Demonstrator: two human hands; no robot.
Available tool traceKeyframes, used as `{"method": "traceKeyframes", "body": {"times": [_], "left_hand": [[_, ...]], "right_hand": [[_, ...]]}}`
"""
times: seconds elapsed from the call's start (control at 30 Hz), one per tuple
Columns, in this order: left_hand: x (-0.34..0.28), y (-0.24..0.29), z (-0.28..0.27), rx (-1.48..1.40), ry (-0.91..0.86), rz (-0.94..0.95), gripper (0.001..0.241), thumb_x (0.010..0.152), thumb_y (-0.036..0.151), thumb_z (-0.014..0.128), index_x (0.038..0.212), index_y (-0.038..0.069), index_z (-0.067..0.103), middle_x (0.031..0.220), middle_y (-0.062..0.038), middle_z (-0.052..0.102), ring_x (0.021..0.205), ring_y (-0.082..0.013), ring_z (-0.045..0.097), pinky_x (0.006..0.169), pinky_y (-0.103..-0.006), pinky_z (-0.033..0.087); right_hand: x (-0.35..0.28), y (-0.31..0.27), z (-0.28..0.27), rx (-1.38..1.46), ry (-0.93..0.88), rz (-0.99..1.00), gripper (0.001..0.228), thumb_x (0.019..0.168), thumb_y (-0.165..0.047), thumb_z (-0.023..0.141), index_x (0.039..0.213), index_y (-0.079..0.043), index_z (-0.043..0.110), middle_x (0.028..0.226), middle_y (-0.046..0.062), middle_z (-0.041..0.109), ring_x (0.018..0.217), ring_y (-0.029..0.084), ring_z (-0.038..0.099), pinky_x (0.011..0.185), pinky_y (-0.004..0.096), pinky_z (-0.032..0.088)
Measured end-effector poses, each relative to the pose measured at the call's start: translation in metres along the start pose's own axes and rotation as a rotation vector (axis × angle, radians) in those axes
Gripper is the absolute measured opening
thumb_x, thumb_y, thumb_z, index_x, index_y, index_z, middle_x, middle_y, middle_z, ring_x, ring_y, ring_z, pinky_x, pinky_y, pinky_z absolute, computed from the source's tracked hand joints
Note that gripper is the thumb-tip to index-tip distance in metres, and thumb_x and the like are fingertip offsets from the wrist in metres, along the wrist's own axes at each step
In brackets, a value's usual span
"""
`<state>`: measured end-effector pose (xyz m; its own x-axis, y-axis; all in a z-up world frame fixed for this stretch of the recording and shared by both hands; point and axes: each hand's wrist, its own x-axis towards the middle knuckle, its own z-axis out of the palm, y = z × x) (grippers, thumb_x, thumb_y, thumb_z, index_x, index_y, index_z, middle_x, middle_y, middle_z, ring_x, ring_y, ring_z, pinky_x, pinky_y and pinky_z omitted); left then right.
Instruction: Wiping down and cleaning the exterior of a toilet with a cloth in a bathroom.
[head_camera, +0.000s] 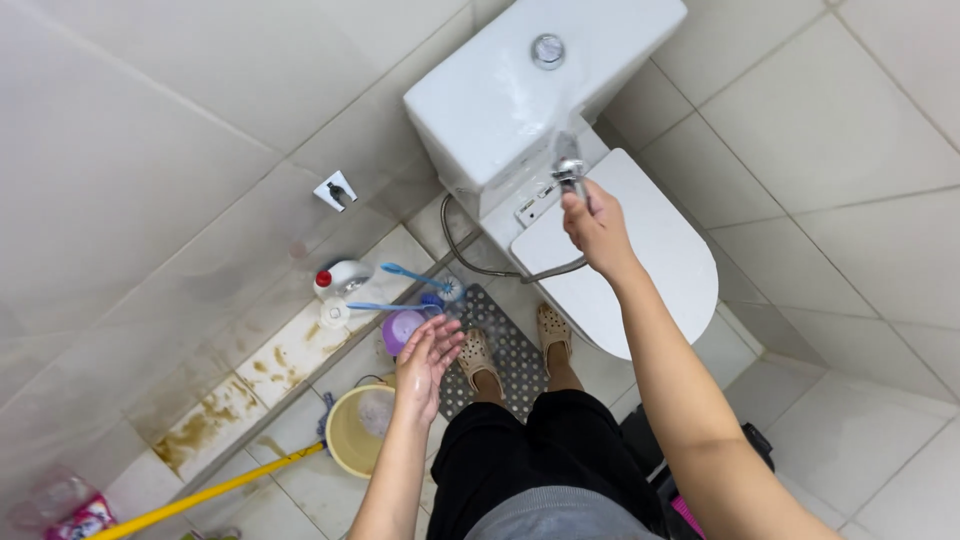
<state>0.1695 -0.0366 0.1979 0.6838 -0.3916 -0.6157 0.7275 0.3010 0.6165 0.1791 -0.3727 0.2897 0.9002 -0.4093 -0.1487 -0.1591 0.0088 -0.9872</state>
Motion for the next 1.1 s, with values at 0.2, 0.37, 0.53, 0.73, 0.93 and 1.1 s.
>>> {"method": "traceKeyframes", "body": {"times": [0.2, 0.37, 0.53, 0.73, 0.93, 1.1], "left_hand": [[-0.012, -0.008, 0.043, -0.065, 0.057, 0.006, 0.035, 0.105, 0.023, 0.05, 0.131, 0.002, 0.059, 0.121, -0.016, 0.071, 0.107, -0.0262, 0.07, 0.094, -0.0404, 0.056], [-0.019, -0.006, 0.079, -0.039, 0.075, 0.011, 0.036, 0.104, 0.024, 0.05, 0.132, 0.003, 0.058, 0.124, -0.015, 0.07, 0.109, -0.0264, 0.069, 0.095, -0.0408, 0.056], [-0.024, -0.012, 0.093, -0.079, 0.074, 0.064, 0.035, 0.105, 0.025, 0.049, 0.133, 0.005, 0.057, 0.125, -0.015, 0.068, 0.11, -0.0269, 0.068, 0.095, -0.0397, 0.056], [-0.028, -0.019, 0.095, -0.09, 0.075, 0.079, 0.035, 0.105, 0.025, 0.049, 0.133, 0.005, 0.057, 0.124, -0.014, 0.07, 0.108, -0.0252, 0.069, 0.093, -0.0372, 0.056], [-0.029, -0.017, 0.08, -0.134, 0.087, 0.105, 0.033, 0.106, 0.022, 0.049, 0.13, 0.004, 0.059, 0.119, -0.015, 0.072, 0.102, -0.0247, 0.071, 0.089, -0.0376, 0.057], [-0.034, -0.019, 0.057, -0.142, 0.134, 0.097, 0.032, 0.106, 0.023, 0.049, 0.13, 0.005, 0.06, 0.119, -0.013, 0.072, 0.102, -0.0229, 0.07, 0.089, -0.0371, 0.057]], "right_hand": [[0.031, 0.016, -0.062, 0.151, 0.088, -0.079, 0.047, 0.098, -0.06, 0.057, 0.094, -0.014, 0.052, 0.059, -0.005, 0.045, 0.047, 0.004, 0.037, 0.041, 0.022, 0.028], [0.057, 0.006, -0.092, 0.135, 0.036, -0.121, 0.051, 0.099, -0.064, 0.057, 0.093, -0.014, 0.051, 0.06, -0.004, 0.047, 0.048, 0.005, 0.042, 0.042, 0.023, 0.031], [0.085, 0.002, -0.098, 0.095, -0.014, -0.162, 0.054, 0.099, -0.065, 0.06, 0.092, -0.013, 0.05, 0.061, -0.003, 0.046, 0.05, 0.006, 0.044, 0.043, 0.024, 0.032], [0.074, -0.011, -0.067, -0.012, -0.219, -0.097, 0.05, 0.098, -0.064, 0.061, 0.094, -0.014, 0.055, 0.064, -0.005, 0.047, 0.053, 0.004, 0.044, 0.046, 0.023, 0.035], [0.033, -0.001, -0.043, 0.073, -0.32, -0.027, 0.048, 0.098, -0.06, 0.06, 0.09, -0.014, 0.05, 0.062, -0.005, 0.045, 0.05, 0.005, 0.04, 0.043, 0.022, 0.032], [0.012, 0.01, -0.034, 0.011, -0.325, 0.022, 0.043, 0.102, -0.052, 0.062, 0.09, -0.013, 0.047, 0.064, -0.005, 0.045, 0.053, 0.005, 0.039, 0.046, 0.023, 0.034]]}}
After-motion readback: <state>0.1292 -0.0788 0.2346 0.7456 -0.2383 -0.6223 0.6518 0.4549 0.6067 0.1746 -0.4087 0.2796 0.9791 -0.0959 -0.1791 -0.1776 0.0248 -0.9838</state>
